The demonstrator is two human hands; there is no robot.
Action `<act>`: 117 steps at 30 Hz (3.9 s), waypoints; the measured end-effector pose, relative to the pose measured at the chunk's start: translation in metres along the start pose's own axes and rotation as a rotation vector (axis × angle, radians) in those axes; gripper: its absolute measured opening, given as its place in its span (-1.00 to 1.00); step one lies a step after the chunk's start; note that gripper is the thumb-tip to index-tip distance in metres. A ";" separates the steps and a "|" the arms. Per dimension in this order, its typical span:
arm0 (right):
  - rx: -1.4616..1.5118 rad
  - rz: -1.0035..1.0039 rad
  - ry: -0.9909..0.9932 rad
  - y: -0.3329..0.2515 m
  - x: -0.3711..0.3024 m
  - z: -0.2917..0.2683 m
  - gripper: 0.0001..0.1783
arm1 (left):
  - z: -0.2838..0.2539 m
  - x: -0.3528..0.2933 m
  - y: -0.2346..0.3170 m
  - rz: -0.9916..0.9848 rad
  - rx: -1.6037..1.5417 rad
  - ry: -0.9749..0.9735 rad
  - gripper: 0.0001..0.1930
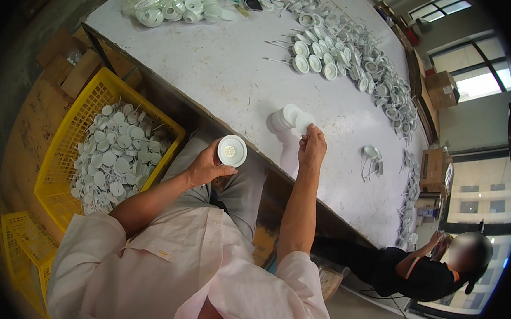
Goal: The person assembles LED light fixtures by picking up light bases and pressing circular covers onto them by hand, and fits plastic housing components together.
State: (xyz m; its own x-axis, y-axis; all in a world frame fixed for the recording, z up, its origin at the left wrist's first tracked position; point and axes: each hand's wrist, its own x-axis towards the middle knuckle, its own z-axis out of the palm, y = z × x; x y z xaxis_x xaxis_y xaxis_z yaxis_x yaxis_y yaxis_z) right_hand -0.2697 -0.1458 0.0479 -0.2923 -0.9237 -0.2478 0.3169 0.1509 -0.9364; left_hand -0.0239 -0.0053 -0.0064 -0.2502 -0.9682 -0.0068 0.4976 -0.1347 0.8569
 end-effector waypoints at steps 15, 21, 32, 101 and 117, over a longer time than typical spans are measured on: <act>0.023 0.180 -0.227 0.031 -0.096 0.006 -0.91 | 0.013 0.012 0.006 0.032 0.078 -0.018 -0.35; -0.170 0.145 -0.293 0.059 -0.118 0.019 -0.87 | 0.015 0.014 0.009 0.036 0.234 0.011 -0.33; -0.232 0.078 -0.269 0.065 -0.126 0.037 -0.77 | 0.015 0.011 0.008 0.037 0.507 0.154 -0.46; -1.067 -0.645 -0.392 0.067 -0.165 -0.018 -0.88 | 0.033 0.033 -0.004 0.029 0.217 0.012 -0.16; -0.578 -0.236 0.027 0.021 -0.050 -0.007 -0.67 | 0.007 0.023 0.033 0.231 0.584 0.225 -0.22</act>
State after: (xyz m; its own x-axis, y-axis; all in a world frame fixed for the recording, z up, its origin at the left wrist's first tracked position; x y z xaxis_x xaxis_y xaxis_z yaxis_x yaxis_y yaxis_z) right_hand -0.2549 -0.0940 0.0392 -0.3203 -0.9472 -0.0166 -0.2966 0.1169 -0.9478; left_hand -0.0189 -0.0305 0.0255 0.0198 -0.9874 0.1570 -0.0294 0.1564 0.9873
